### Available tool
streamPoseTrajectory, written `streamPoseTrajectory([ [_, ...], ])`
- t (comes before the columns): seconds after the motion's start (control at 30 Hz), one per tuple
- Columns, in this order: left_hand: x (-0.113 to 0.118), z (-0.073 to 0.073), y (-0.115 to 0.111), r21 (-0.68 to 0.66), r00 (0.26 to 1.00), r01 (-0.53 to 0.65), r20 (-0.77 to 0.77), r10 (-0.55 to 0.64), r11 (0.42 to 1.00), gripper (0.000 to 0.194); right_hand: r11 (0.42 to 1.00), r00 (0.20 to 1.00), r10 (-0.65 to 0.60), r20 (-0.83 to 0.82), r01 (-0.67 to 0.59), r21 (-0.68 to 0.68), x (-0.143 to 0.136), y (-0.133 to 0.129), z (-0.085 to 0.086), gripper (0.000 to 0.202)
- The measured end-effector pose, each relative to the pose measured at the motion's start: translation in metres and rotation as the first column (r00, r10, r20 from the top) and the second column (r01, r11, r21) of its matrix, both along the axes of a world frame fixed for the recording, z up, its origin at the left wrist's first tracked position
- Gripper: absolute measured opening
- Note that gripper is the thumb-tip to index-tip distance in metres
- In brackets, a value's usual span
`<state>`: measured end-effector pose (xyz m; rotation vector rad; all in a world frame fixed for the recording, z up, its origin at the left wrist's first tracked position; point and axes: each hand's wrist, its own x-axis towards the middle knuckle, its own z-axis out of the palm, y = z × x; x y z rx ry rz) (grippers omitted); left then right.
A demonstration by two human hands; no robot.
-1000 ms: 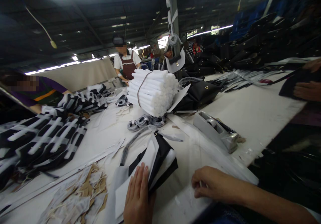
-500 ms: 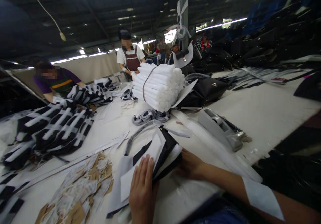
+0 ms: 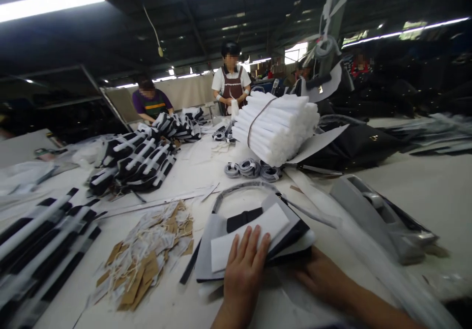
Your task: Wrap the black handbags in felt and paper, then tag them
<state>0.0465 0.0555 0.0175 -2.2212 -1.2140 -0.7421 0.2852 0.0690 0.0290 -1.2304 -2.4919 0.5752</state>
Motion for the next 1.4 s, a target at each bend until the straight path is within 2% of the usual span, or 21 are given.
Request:
streamPoseTrajectory([
  [0.1, 0.005, -0.003, 0.0, 0.015, 1.0, -0.001, -0.013, 0.001, 1.0, 0.053, 0.993, 0.989, 0.014, 0.15, 0.004, -0.119, -0.002, -0.014, -0.003, 0.03],
  [0.17, 0.009, -0.005, 0.0, 0.018, 1.0, 0.004, -0.004, -0.004, 1.0, 0.049, 0.987, 0.98, 0.003, 0.201, 0.029, -0.156, -0.007, -0.025, 0.0, 0.028],
  [0.23, 0.012, -0.008, -0.001, 0.022, 1.0, 0.011, 0.001, -0.011, 1.0, 0.045, 0.993, 0.99, 0.062, 0.127, -0.048, -0.111, -0.009, -0.035, 0.013, 0.029],
  [0.33, 0.017, -0.015, -0.002, 0.056, 0.999, 0.045, -0.022, -0.043, 0.997, 0.041, 0.976, 0.974, 0.21, -0.089, -0.203, 0.082, -0.008, -0.038, 0.045, 0.028],
  [0.37, 0.018, -0.017, -0.002, 0.064, 0.998, 0.055, -0.034, -0.053, 0.996, 0.041, 0.97, 0.965, 0.219, -0.141, -0.199, 0.142, -0.008, -0.031, 0.056, 0.026],
  [0.43, 0.019, -0.021, -0.003, 0.073, 0.997, 0.06, -0.048, -0.057, 0.996, 0.041, 0.974, 0.97, 0.138, -0.198, -0.097, 0.206, -0.009, -0.004, 0.075, 0.027],
  [0.5, 0.019, -0.022, -0.003, 0.076, 0.997, 0.056, -0.051, -0.053, 0.996, 0.041, 0.984, 0.988, -0.048, -0.149, 0.072, 0.164, -0.017, 0.038, 0.085, 0.03],
  [0.53, 0.018, -0.022, -0.002, 0.083, 0.997, 0.06, -0.049, -0.056, 0.995, 0.041, 0.988, 0.991, -0.124, -0.042, 0.127, 0.093, -0.022, 0.062, 0.085, 0.03],
  [0.6, 0.014, -0.02, -0.001, 0.097, 0.996, 0.082, -0.051, -0.077, 0.992, 0.039, 0.99, 0.988, -0.138, 0.07, 0.137, 0.022, -0.036, 0.107, 0.082, 0.021],
  [0.67, 0.008, -0.018, 0.001, 0.105, 0.993, 0.107, -0.059, -0.102, 0.989, 0.037, 0.984, 0.971, -0.166, 0.173, 0.174, -0.033, -0.051, 0.14, 0.074, 0.018],
  [0.77, 0.0, -0.017, 0.002, 0.122, 0.992, 0.118, -0.061, -0.112, 0.986, 0.035, 0.968, 0.939, -0.2, 0.28, 0.234, -0.091, -0.07, 0.164, 0.062, 0.03],
  [0.93, -0.013, -0.017, -0.005, 0.101, 0.992, 0.119, -0.063, -0.113, 0.988, 0.037, 0.928, 0.893, -0.245, 0.378, 0.328, -0.174, -0.085, 0.171, 0.049, 0.035],
  [1.1, -0.027, -0.014, -0.01, 0.076, 0.987, 0.15, -0.07, -0.145, 0.986, 0.036, 0.86, 0.876, -0.279, 0.394, 0.41, -0.303, -0.082, 0.178, 0.039, 0.034],
  [1.23, -0.032, -0.014, -0.011, 0.087, 0.986, 0.158, -0.07, -0.152, 0.984, 0.035, 0.808, 0.913, -0.304, 0.272, 0.399, -0.435, -0.071, 0.18, 0.033, 0.031],
  [1.4, -0.031, -0.013, -0.01, 0.039, 0.987, 0.145, -0.077, -0.142, 0.989, 0.037, 0.763, 0.92, -0.392, -0.019, 0.314, -0.565, -0.059, 0.175, 0.035, 0.025],
])
